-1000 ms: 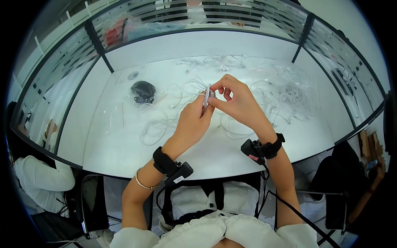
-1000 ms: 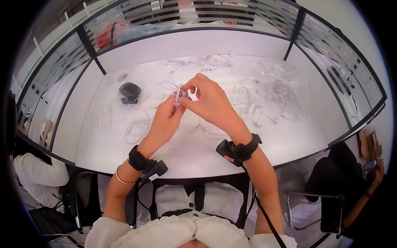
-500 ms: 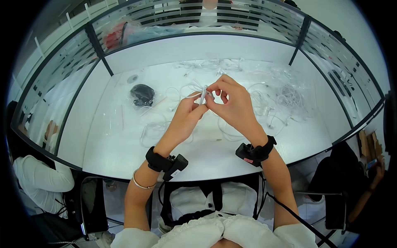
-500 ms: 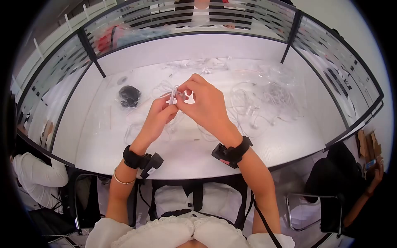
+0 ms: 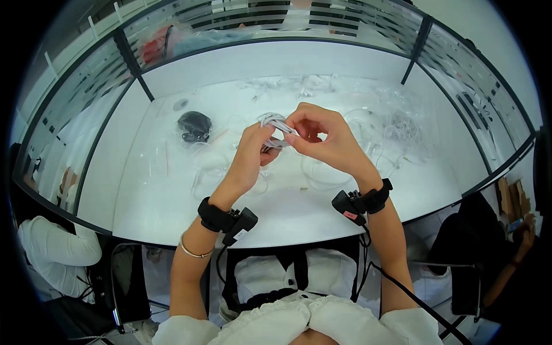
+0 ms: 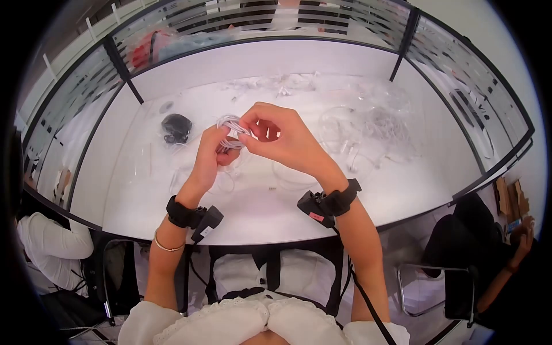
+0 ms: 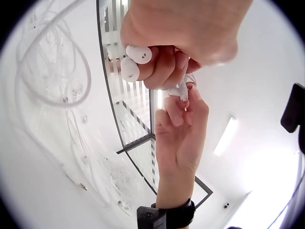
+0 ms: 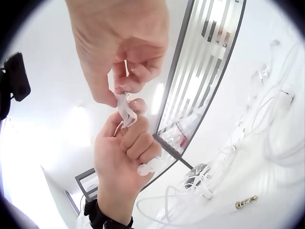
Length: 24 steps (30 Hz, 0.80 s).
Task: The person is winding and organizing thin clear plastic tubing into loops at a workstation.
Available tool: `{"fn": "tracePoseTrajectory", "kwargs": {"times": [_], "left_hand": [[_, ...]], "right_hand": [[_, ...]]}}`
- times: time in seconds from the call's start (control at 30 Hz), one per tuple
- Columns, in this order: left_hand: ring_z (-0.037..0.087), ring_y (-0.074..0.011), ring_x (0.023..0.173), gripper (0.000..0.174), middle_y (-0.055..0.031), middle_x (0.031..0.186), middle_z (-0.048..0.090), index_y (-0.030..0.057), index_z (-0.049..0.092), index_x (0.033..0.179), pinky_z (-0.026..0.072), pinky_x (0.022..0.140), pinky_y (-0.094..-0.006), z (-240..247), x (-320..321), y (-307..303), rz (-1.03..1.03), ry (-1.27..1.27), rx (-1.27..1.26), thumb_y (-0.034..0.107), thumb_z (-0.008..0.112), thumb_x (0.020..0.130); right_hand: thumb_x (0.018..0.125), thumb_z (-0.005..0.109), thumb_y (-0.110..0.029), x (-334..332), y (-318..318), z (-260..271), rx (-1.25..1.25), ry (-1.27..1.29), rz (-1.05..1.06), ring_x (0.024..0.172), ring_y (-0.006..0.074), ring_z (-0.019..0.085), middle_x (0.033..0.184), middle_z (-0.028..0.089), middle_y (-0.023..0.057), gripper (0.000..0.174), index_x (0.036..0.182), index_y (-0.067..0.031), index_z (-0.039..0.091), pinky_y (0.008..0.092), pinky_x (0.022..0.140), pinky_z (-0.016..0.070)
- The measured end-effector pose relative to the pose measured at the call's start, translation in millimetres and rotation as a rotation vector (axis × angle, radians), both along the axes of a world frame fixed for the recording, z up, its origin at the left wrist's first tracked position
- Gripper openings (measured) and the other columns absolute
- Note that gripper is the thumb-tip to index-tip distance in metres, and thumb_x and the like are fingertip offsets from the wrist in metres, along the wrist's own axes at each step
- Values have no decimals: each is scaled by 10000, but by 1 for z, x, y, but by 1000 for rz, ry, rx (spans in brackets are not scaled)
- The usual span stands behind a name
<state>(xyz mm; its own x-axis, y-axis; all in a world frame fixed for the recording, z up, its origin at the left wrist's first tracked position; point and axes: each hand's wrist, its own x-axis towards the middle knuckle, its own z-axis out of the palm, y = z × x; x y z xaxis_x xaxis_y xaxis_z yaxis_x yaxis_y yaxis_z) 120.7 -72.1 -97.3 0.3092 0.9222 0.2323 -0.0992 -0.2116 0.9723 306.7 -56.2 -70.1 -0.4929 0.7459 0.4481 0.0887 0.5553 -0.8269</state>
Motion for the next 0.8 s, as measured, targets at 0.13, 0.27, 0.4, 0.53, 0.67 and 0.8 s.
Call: {"fn": "tracePoseTrajectory", "kwargs": {"times": [0.13, 0.27, 0.4, 0.53, 0.67, 0.8], "left_hand": [[220, -47, 466, 276, 58, 542, 304, 88, 501, 813, 141, 437, -253, 0, 3, 3, -33, -186, -107, 322, 403, 923], [202, -45, 452, 288, 78, 538, 311, 101, 535, 832, 149, 445, -247, -3, 2, 3, -24, -268, -194, 326, 382, 926], [206, -52, 440, 261, 70, 536, 329, 96, 534, 848, 157, 437, -243, -4, -1, 4, -83, -363, -364, 294, 377, 916], [239, -64, 422, 249, 31, 607, 460, 82, 560, 892, 190, 411, -231, -4, -4, 7, -76, -384, -444, 256, 384, 900], [189, -63, 411, 226, 55, 543, 332, 92, 555, 877, 159, 419, -242, 2, 0, 6, -29, -368, -413, 251, 396, 899], [160, -43, 414, 203, 77, 503, 252, 103, 550, 880, 133, 433, -241, 2, -7, 6, -149, -432, -382, 243, 405, 901]], "right_hand": [[792, 678, -98, -1, -1, 0, 64, 23, 45, 618, 53, 412, 721, 457, -34, 105, 867, -62, 613, 203, 537, 358], [796, 681, -102, -2, 0, -2, 100, 34, 89, 658, 63, 442, 746, 462, -26, 113, 882, -66, 617, 211, 543, 369], [799, 683, -91, -4, 1, -3, 121, -15, 113, 695, 69, 456, 799, 481, -21, 109, 889, -69, 626, 217, 557, 374], [789, 696, -70, -5, -3, -3, 163, -63, 144, 699, 76, 457, 829, 484, -19, 112, 881, -68, 631, 219, 566, 362], [790, 698, -95, -6, -2, -7, 191, -57, 199, 701, 84, 455, 847, 475, -16, 116, 874, -77, 622, 221, 598, 356], [843, 647, -130, -5, -1, -4, 78, -1, 85, 703, 70, 478, 839, 540, -14, 97, 902, -65, 607, 216, 591, 381]]}}
